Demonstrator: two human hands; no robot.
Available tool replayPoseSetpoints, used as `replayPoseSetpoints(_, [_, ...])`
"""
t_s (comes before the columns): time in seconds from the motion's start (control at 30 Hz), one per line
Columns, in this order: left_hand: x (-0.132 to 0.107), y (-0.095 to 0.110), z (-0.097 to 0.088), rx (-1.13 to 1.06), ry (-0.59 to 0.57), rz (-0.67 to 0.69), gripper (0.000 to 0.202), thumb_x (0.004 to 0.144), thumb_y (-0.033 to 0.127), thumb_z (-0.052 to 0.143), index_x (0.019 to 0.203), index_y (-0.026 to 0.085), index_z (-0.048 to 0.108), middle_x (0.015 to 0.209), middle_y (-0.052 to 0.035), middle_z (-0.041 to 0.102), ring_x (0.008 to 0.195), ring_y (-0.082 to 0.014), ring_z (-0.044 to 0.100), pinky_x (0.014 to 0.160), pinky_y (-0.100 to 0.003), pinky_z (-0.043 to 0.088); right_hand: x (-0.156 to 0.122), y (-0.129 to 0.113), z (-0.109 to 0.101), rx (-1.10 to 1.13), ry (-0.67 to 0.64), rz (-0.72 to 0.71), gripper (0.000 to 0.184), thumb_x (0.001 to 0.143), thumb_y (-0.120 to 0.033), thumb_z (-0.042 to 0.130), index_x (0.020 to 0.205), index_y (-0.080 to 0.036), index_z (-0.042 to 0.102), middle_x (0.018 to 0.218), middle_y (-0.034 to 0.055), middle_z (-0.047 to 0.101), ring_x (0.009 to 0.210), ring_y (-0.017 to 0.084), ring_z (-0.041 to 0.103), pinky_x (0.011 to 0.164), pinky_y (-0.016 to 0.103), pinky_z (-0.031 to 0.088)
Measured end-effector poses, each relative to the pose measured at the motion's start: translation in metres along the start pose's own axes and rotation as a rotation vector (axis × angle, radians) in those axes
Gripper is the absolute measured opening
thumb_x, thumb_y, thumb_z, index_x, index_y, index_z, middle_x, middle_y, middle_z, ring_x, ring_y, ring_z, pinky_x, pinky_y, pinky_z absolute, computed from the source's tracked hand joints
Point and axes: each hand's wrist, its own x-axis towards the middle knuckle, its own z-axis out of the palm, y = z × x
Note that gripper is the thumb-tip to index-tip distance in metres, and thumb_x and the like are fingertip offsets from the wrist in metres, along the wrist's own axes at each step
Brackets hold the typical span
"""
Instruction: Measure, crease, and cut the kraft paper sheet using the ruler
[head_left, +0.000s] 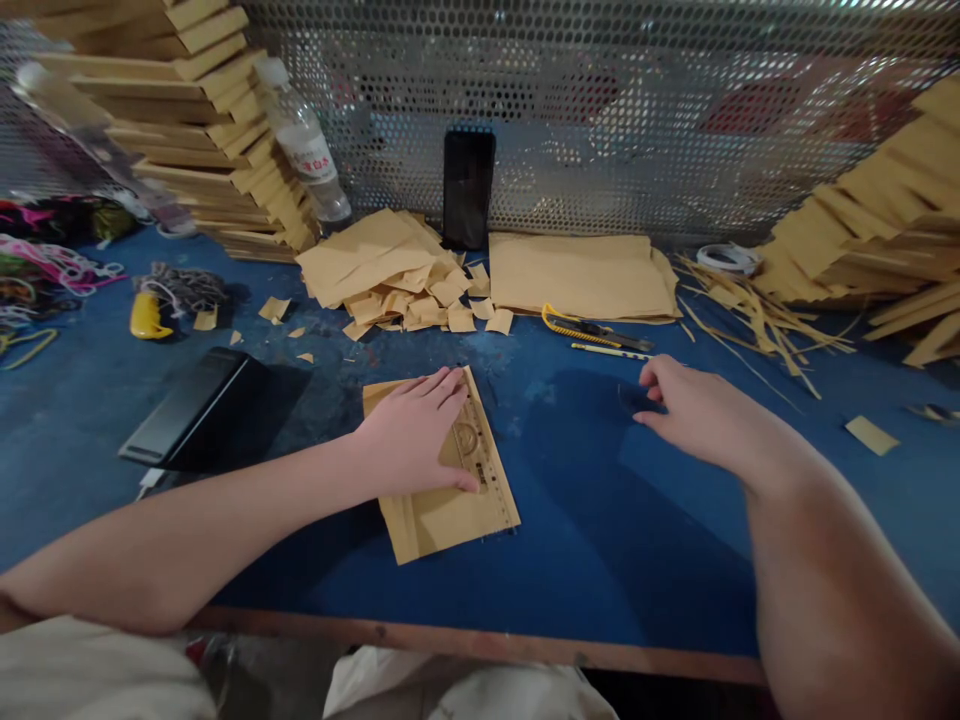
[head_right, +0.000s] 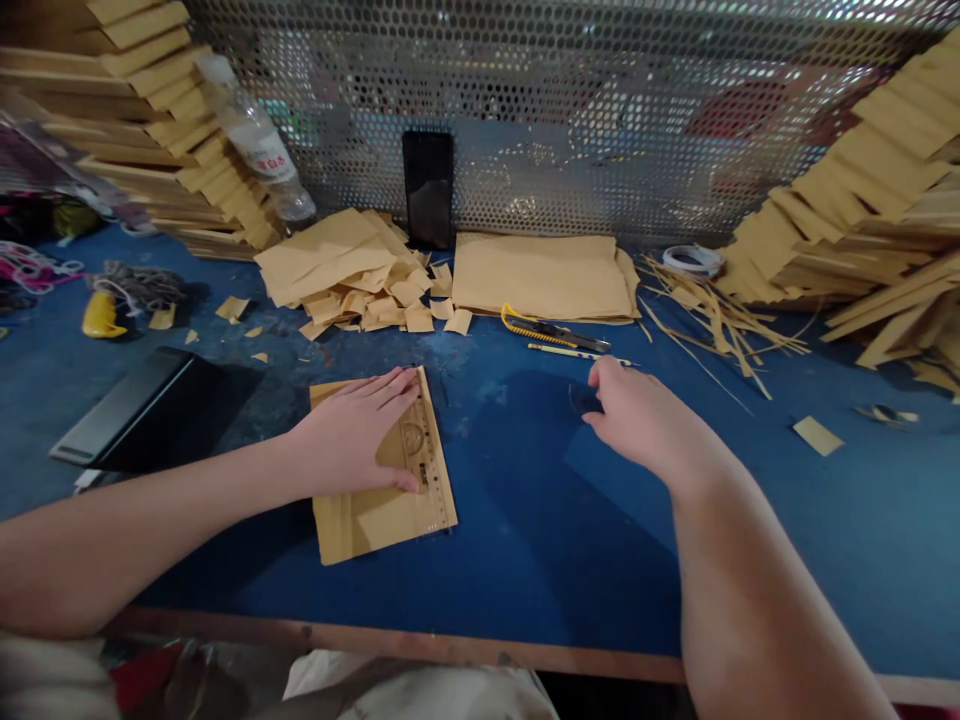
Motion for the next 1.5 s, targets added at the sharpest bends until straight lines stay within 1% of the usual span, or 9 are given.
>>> replayPoseSetpoints(0.1, [0.0, -0.001, 0.002, -0.004, 0.024, 0.01, 0.13, 0.075, 0.094, 0.053, 0.165, 0.008, 0.018, 0.171, -0.0172, 0.005, 0.16, -0.0356, 0.011, 0.13, -0.047, 0.017, 0.003, -0.009, 0.0, 0.149, 0.029, -0.073, 0.021, 0.076, -0.022, 0.069, 0.089, -0.024, 0.053, 0.078, 0.004, 0.066, 0.071, 0.024, 0.065, 0.067, 0.037, 0.047])
replayPoseSetpoints(0.17, [0.001, -0.001, 0.004, -0.009, 0.039, 0.013, 0.129, 0.075, 0.094, 0.054, 0.164, 0.007, 0.02, 0.171, -0.0175, 0.006, 0.16, -0.036, 0.012, 0.13, -0.048, 0.018, 0.003, -0.023, 0.005, 0.372, 0.024, -0.162, 0.016, 0.08, -0.028, 0.066, 0.093, -0.024, 0.057, 0.081, 0.004, 0.067, 0.074, 0.023, 0.067, 0.072, 0.038, 0.05])
replayPoseSetpoints(0.27, [0.001, -0.001, 0.004, -0.012, 0.04, 0.014, 0.129, 0.074, 0.093, 0.056, 0.164, 0.007, 0.022, 0.171, -0.0176, 0.006, 0.16, -0.0355, 0.012, 0.13, -0.047, 0.017, -0.004, -0.057, 0.019, 0.758, -0.023, -0.262, 0.023, 0.084, -0.038, 0.065, 0.101, -0.024, 0.06, 0.093, 0.0056, 0.07, 0.084, 0.022, 0.07, 0.078, 0.037, 0.055])
replayPoseSetpoints(0.33, [0.0, -0.001, 0.004, -0.012, 0.05, 0.02, 0.128, 0.074, 0.092, 0.057, 0.163, 0.006, 0.024, 0.171, -0.0188, 0.007, 0.16, -0.0354, 0.013, 0.13, -0.047, 0.018, -0.012, -0.085, 0.027, 0.853, -0.088, -0.288, 0.022, 0.088, -0.036, 0.061, 0.107, -0.024, 0.06, 0.089, 0.0034, 0.07, 0.074, 0.018, 0.068, 0.071, 0.034, 0.055])
replayPoseSetpoints(0.43, [0.0, 0.001, 0.003, -0.02, 0.077, 0.028, 0.129, 0.072, 0.091, 0.061, 0.161, 0.004, 0.029, 0.17, -0.0215, 0.012, 0.159, -0.0367, 0.016, 0.129, -0.047, 0.019, -0.021, -0.12, 0.035, 0.775, -0.053, -0.361, 0.018, 0.09, -0.03, 0.059, 0.107, -0.024, 0.063, 0.077, -0.0005, 0.07, 0.066, 0.016, 0.064, 0.07, 0.032, 0.052])
replayPoseSetpoints(0.53, [-0.001, 0.001, 0.003, -0.022, 0.103, 0.03, 0.125, 0.071, 0.09, 0.063, 0.159, 0.006, 0.034, 0.17, -0.0222, 0.016, 0.159, -0.0377, 0.019, 0.128, -0.047, 0.021, -0.022, -0.135, 0.037, 0.701, 0.015, -0.387, 0.011, 0.087, -0.028, 0.063, 0.096, -0.023, 0.063, 0.065, -0.0037, 0.065, 0.058, 0.014, 0.058, 0.065, 0.03, 0.047])
replayPoseSetpoints(0.77, [-0.001, 0.002, 0.001, -0.029, 0.101, 0.036, 0.127, 0.071, 0.09, 0.064, 0.158, 0.003, 0.034, 0.169, -0.0228, 0.019, 0.158, -0.038, 0.02, 0.128, -0.046, 0.021, -0.012, -0.14, 0.036, 0.579, 0.033, -0.351, 0.018, 0.081, -0.025, 0.069, 0.071, -0.023, 0.053, 0.057, -0.0061, 0.056, 0.052, 0.012, 0.05, 0.058, 0.027, 0.037])
replayPoseSetpoints(1.0, [-0.002, 0.003, 0.001, -0.012, 0.079, 0.035, 0.13, 0.073, 0.089, 0.063, 0.161, 0.001, 0.025, 0.169, -0.0229, 0.015, 0.159, -0.0371, 0.017, 0.129, -0.047, 0.019, 0.006, -0.146, 0.031, 0.543, 0.051, -0.352, 0.013, 0.08, -0.021, 0.072, 0.079, -0.023, 0.059, 0.056, -0.0069, 0.056, 0.053, 0.013, 0.05, 0.06, 0.027, 0.037])
replayPoseSetpoints(1.5, [-0.001, 0.0, 0.006, -0.006, 0.108, 0.059, 0.128, 0.073, 0.093, 0.058, 0.16, 0.005, 0.029, 0.168, -0.0242, 0.019, 0.158, -0.0397, 0.021, 0.127, -0.048, 0.021, 0.063, -0.169, 0.035, 0.504, 0.187, -0.312, 0.012, 0.079, -0.021, 0.07, 0.075, -0.023, 0.058, 0.065, 0.0004, 0.065, 0.063, 0.018, 0.061, 0.065, 0.03, 0.042])
